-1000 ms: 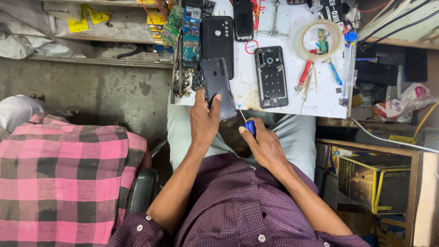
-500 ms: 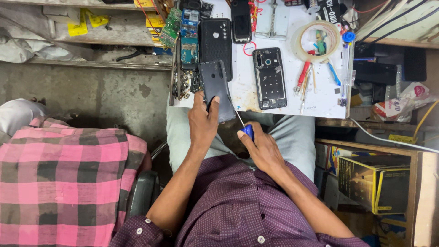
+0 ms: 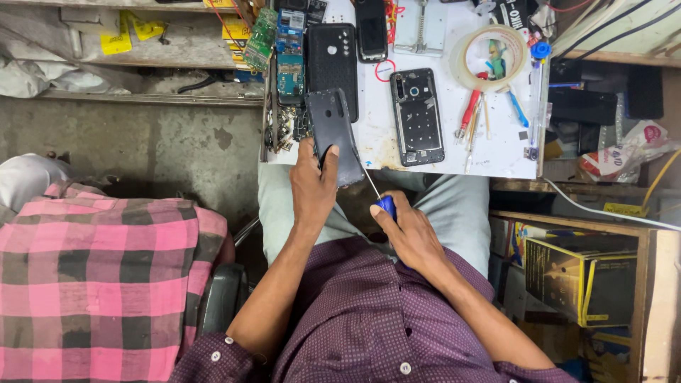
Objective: The person holds a disassembled smartphone and wipes its frame and back with a cloth, then uses a screwdriver to pry and scrape along the edge of the phone's back cover while seated at a cluttered repair workbench.
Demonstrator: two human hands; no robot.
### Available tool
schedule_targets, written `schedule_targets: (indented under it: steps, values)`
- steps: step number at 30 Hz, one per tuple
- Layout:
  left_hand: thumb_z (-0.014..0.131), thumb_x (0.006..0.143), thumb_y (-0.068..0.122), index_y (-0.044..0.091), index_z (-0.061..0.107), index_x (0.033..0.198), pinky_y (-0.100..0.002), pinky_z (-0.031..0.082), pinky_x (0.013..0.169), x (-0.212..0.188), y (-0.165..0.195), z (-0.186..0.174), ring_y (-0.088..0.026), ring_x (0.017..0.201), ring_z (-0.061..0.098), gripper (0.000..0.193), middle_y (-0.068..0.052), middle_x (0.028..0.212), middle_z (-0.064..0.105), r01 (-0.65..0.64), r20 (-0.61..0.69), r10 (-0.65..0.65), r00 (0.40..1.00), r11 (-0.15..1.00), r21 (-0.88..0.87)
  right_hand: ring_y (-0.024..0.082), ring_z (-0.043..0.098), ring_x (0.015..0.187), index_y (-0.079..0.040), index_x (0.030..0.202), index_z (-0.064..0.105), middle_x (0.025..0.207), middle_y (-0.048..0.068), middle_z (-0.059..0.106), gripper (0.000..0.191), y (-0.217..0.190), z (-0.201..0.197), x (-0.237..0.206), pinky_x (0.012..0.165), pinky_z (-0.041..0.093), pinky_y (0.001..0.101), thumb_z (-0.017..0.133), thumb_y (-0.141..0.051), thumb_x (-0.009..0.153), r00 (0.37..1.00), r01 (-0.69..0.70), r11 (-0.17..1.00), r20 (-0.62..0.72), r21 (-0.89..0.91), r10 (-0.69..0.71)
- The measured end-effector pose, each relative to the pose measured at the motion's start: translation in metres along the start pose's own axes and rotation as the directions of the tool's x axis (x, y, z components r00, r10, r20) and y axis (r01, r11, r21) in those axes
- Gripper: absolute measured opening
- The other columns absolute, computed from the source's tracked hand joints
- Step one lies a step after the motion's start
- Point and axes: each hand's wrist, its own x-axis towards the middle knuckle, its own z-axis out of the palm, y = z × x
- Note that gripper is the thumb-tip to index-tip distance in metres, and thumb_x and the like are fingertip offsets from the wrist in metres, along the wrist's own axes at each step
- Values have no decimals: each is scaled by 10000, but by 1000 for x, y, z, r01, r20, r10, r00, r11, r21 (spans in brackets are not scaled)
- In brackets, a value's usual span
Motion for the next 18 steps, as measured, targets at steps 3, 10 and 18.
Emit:
schedule_targets:
  steps: [3,10,18]
  values:
    - [635,1030,177,-20,542,1154,-303,441,491,1,2,0,-111,522,570,251,-99,650,628,26,3,-26,1000,999,30,265,680,552,-84,1217,560,617,117,642,452,1,0,0,586,518,441,546,-456,959,1000,-17,1000,15,5,17]
    - [610,1034,178,-20,523,1150,-287,533,508,-1,4,-1,-102,580,667,245,-92,735,694,63,41,-59,997,994,-90,246,657,586,-62,1222,575,614,137,638,429,1,3,8,612,490,429,564,-431,1003,991,119,993,-63,-22,-120]
    - [596,1049,163,-12,445,1221,-274,577,538,18,20,-5,-107,695,692,288,-116,912,697,72,168,-14,986,937,-341,295,656,583,-63,1267,548,671,146,637,420,1,-8,9,607,497,452,590,-373,987,974,210,978,-90,6,-208]
